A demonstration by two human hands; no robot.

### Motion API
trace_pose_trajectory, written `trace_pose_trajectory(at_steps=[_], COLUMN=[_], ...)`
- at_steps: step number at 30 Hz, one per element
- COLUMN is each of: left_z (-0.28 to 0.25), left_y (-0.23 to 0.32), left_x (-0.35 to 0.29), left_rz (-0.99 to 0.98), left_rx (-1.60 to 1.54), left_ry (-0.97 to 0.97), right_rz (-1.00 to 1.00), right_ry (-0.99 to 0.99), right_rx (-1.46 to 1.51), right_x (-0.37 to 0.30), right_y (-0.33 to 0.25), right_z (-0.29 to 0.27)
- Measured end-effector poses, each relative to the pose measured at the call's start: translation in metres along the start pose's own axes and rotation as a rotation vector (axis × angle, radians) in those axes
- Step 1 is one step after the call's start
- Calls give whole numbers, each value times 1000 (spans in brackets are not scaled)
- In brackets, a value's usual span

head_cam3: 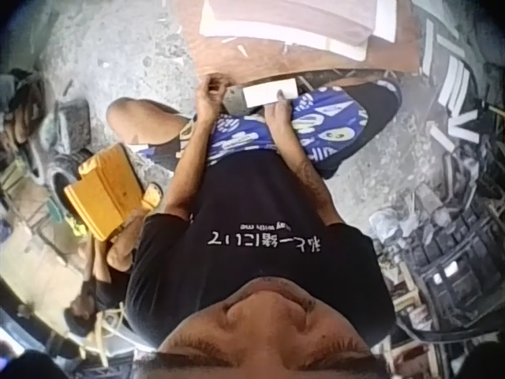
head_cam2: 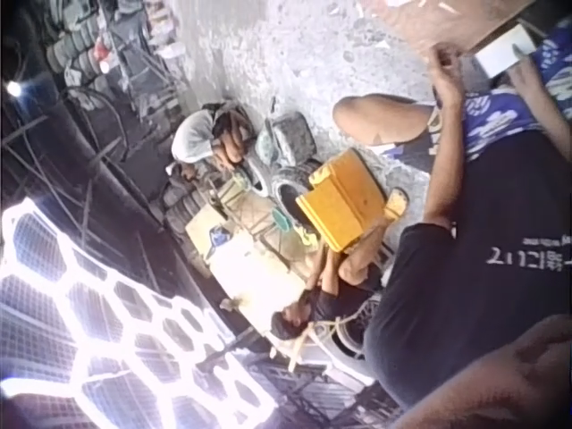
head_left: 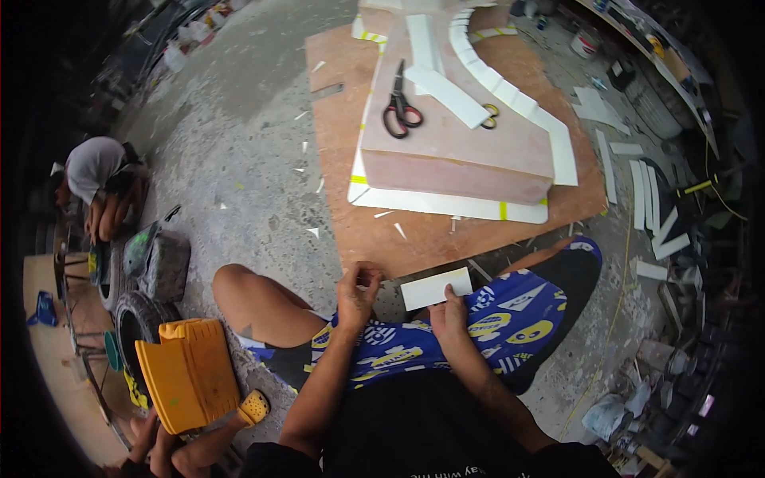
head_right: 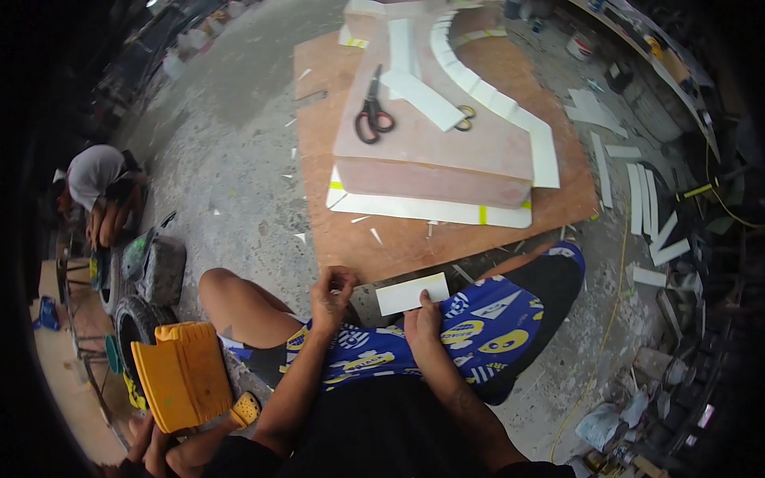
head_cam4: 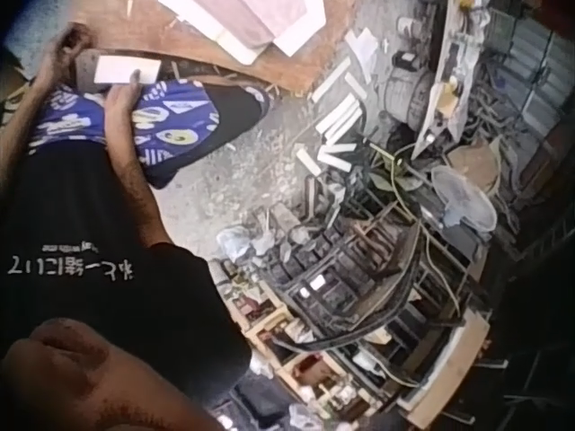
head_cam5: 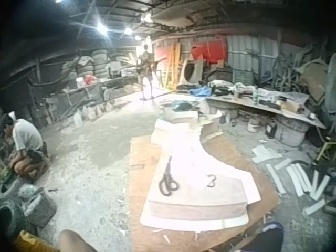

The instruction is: Fitting and trimming white plastic or foam strips onto a custom wood and foam mold for a car interior part.

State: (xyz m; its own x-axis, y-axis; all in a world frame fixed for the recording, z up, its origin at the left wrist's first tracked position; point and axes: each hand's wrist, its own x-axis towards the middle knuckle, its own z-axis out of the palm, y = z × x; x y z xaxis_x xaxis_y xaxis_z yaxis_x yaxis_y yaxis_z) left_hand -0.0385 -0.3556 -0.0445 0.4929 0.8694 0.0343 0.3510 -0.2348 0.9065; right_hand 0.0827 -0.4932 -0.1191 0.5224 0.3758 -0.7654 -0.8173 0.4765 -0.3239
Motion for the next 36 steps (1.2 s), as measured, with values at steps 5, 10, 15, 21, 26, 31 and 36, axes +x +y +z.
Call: trace_pose_trajectory(at_steps=[5,10,15,21,26,31,36], left_z=[5,16,25,35,24,2,-7], left_y=[10,12,22,49,50,41,27], left_x=[11,20,25,46,58,52,35], left_rz=[-29,25,68,93,148,48,10], left_rx=[13,30,63,56,91,142,153], left_ry=[-72,-137,-190,-308,-290,-211,-195], right_rz=[-113,-98,-110,-202,-262,-120,-80], right_ry=[31,-12,49,58,69,-45,-43], right_rx=[33,109,127,173,90,-31,-24], right_x=[2,7,10,23,33,22,28], right_y=[-4,-10,-20,-40,-28,-25,-13], right_z=[6,7,16,24,15,10,16])
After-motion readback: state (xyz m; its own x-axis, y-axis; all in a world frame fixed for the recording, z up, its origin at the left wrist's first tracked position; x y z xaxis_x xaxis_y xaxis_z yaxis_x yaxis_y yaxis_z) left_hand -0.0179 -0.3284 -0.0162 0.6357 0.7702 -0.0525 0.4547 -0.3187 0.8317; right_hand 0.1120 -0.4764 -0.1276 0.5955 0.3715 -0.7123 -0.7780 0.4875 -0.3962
